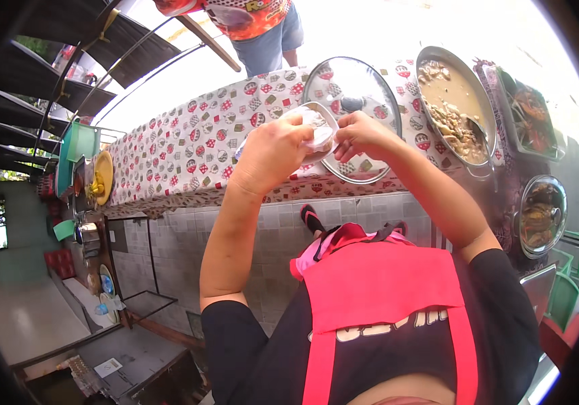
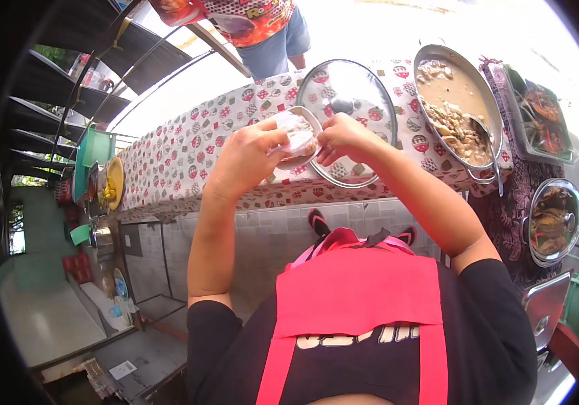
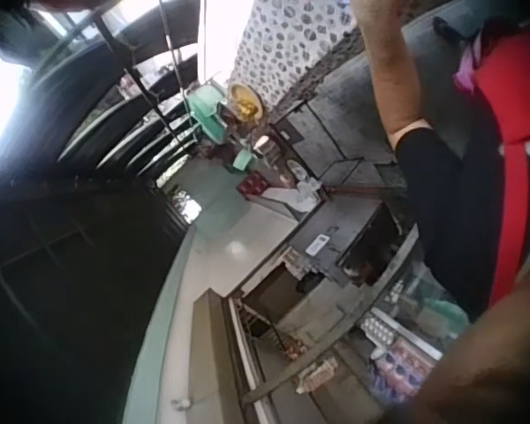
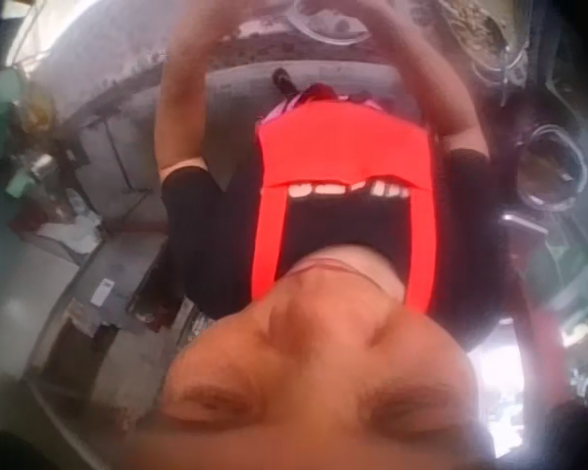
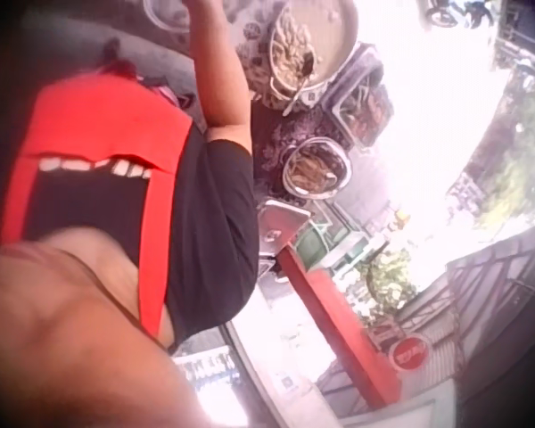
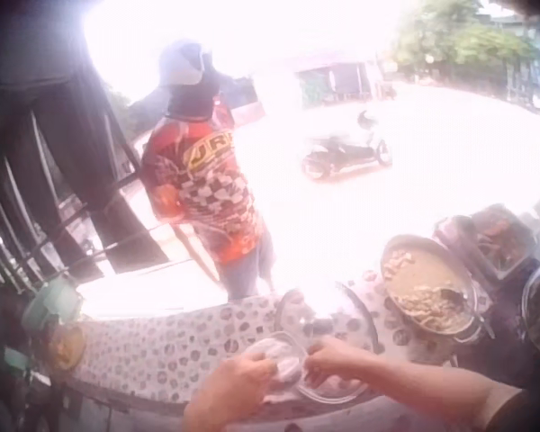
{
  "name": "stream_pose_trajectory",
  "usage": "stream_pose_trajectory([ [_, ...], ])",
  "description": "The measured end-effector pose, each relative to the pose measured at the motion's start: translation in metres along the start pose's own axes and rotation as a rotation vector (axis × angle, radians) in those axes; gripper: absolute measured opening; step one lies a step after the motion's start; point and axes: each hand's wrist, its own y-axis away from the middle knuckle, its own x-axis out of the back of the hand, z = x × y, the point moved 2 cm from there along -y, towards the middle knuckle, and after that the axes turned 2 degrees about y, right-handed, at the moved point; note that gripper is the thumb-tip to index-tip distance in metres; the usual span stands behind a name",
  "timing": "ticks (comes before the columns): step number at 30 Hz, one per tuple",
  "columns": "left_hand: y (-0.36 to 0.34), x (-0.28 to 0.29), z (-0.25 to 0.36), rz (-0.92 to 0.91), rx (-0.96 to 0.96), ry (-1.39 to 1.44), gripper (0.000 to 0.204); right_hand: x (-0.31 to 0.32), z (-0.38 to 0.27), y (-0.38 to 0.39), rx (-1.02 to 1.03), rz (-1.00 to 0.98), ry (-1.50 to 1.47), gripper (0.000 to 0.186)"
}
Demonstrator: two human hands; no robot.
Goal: The person uses a spoon to scoop stew into a plastic bag, ties the bag, and then uses a scoop to transfer rice from a large pot into another bag before handling currency.
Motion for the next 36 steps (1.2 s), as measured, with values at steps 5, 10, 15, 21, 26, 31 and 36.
stream_pose_trajectory([
  [5, 0.007, 0.017, -0.121, 0.138, -0.036, 0.256, 0.009, -0.083, 0.016, -0.099, 0.021, 0.188, -0.058, 0.019],
  [10, -0.012, 0.005, -0.184, 0.069, 0.029, 0.427, 0.013, -0.080, 0.041, -0.162, -0.095, 0.354, 0.125, 0.025],
  [15, -0.019, 0.008, -0.205, -0.038, 0.058, 0.595, 0.015, -0.089, 0.006, -0.138, 0.295, 0.759, 0.826, 0.027],
  [21, -0.023, 0.025, -0.207, -0.091, 0.066, 0.592, 0.020, -0.095, -0.063, -0.118, 0.197, 0.237, 0.324, 0.021],
  [26, -0.022, 0.051, -0.190, 0.043, -0.036, 0.317, 0.033, -0.086, -0.099, -0.096, 0.301, 0.208, 0.337, 0.023],
  [31, -0.019, 0.040, -0.212, -0.004, 0.186, 0.527, 0.026, -0.102, -0.119, -0.091, 0.336, 0.142, 0.350, 0.018],
  [36, -0.028, 0.039, -0.185, 0.050, 0.127, 0.783, 0.013, -0.098, -0.110, -0.109, 0.559, 0.143, 0.598, 0.029],
])
